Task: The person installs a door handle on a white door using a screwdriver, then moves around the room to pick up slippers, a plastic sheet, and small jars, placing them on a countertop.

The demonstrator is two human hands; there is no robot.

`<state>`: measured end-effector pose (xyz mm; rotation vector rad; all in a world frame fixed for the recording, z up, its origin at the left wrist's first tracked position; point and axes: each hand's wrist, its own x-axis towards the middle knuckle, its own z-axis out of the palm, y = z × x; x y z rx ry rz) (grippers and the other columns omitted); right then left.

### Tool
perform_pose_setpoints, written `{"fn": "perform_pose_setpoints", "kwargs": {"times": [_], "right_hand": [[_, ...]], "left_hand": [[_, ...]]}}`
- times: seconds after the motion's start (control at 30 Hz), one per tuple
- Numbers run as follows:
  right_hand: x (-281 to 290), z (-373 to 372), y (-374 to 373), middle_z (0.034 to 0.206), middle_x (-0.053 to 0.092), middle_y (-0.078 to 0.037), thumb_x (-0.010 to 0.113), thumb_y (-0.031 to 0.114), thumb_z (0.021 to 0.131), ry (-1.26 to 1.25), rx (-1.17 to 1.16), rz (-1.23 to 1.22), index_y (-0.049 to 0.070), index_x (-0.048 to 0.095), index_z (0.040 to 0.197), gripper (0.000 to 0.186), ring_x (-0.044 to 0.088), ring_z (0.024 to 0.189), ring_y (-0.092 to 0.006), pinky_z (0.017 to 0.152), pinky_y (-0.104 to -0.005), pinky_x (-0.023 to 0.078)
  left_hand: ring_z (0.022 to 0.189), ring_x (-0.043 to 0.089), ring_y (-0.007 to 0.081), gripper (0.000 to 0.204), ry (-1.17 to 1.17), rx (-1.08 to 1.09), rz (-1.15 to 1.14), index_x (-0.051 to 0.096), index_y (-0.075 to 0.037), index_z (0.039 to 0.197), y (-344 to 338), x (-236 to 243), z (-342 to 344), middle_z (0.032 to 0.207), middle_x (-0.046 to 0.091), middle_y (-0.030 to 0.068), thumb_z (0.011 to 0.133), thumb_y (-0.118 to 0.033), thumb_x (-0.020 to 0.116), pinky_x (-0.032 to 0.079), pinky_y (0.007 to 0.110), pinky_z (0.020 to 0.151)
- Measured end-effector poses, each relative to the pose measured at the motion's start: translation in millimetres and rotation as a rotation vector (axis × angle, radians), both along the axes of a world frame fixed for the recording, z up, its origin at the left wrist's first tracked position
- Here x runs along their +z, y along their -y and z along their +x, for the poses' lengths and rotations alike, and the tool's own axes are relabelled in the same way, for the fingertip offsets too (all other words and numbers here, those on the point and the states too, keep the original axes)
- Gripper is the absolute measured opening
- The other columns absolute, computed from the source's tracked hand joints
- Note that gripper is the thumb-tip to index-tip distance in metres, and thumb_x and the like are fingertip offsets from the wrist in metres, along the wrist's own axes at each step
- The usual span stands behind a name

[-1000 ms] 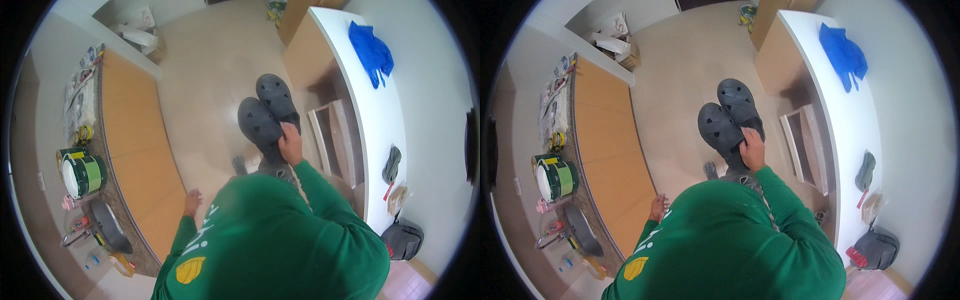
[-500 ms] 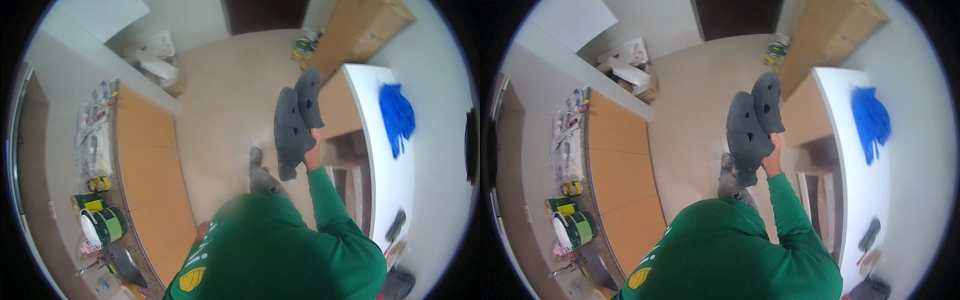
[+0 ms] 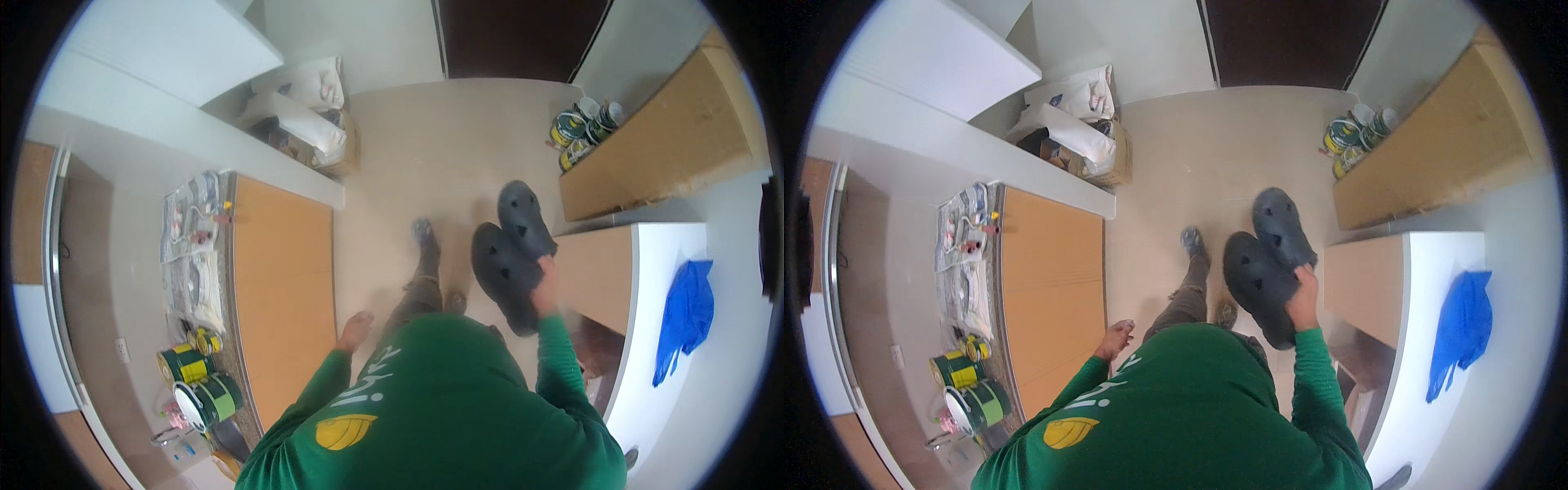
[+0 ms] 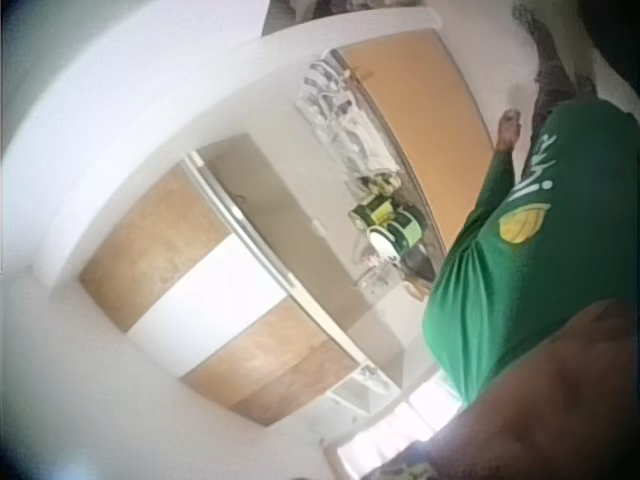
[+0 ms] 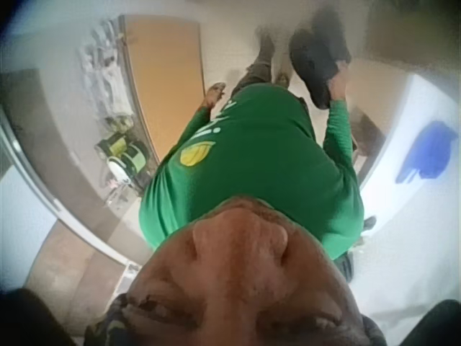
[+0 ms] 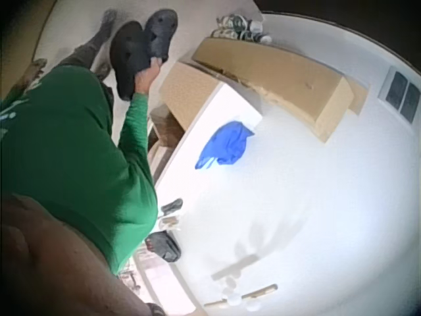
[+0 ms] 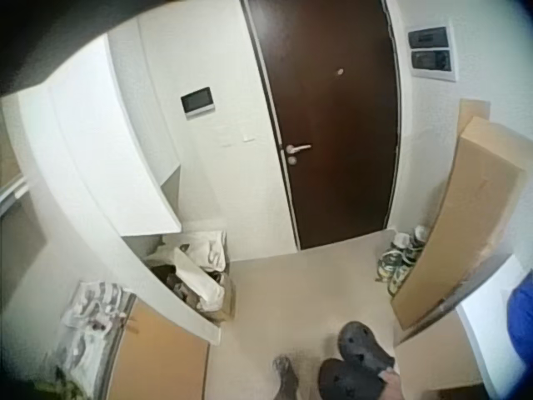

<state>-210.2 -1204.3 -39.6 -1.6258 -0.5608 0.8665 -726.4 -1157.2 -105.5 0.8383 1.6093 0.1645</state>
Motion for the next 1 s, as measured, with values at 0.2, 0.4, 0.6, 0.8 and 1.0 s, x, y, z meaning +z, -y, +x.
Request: {"fn": "perform_pose_setpoints", "kwargs": {"times": [0.2, 0.4, 0.6, 0.8, 1.0], "right_hand": [[-22, 66, -40, 0.130, 0.060, -0.020, 0.057, -0.005, 0.079, 0.569, 0.083, -0.248, -0.004, 0.055, 0.129, 0.050, 0.054, 0.127, -0.0326, 0.112, -0.0408, 0.038], [24, 134, -127, 0.130, 0.059, -0.022, 0.053, -0.011, 0.076, 0.534, -0.032, -0.548, -0.005, 0.053, 0.132, 0.056, 0.052, 0.130, -0.0353, 0.115, -0.0419, 0.036], [6, 176, -256, 0.132, 0.057, -0.017, 0.051, 0.012, 0.099, 0.058, -0.115, -0.070, -0.005, 0.052, 0.135, 0.040, 0.053, 0.124, -0.0251, 0.113, -0.0379, 0.038], [22, 223, -355, 0.133, 0.059, -0.021, 0.057, 0.006, 0.092, 0.141, 0.155, -0.179, -0.003, 0.055, 0.132, 0.041, 0.056, 0.124, -0.0312, 0.109, -0.0448, 0.043], [36, 256, -492, 0.123, 0.060, -0.024, 0.062, 0.002, 0.076, 0.591, 0.152, -0.151, 0.001, 0.060, 0.122, 0.046, 0.055, 0.120, -0.0404, 0.106, -0.0448, 0.042]], "left_hand": [[0.121, 0.057, 0.0275, 0.063, 0.297, -0.637, 0.109, 0.053, -0.003, 0.142, -153, -5, 102, 0.136, 0.060, 0.0129, 0.103, -0.052, 0.044, 0.046, 0.039, 0.101], [0.125, 0.054, 0.0271, 0.055, 0.513, -0.652, 0.142, 0.054, -0.001, 0.140, -325, -29, 191, 0.142, 0.055, 0.0193, 0.102, -0.039, 0.047, 0.038, 0.040, 0.112], [0.130, 0.052, 0.0324, 0.054, 0.285, -1.435, -0.016, 0.049, -0.008, 0.146, -418, -35, 251, 0.143, 0.053, 0.0194, 0.099, -0.035, 0.050, 0.036, 0.041, 0.113], [0.134, 0.048, 0.0334, 0.055, 0.311, -1.028, 0.058, 0.045, -0.009, 0.149, -492, -6, 268, 0.147, 0.050, 0.0193, 0.102, -0.037, 0.047, 0.036, 0.044, 0.114], [0.132, 0.049, 0.0322, 0.056, 0.057, -1.040, -0.097, 0.046, -0.011, 0.149, -607, 10, 325, 0.146, 0.050, 0.0176, 0.101, -0.041, 0.049, 0.038, 0.044, 0.110]]}}
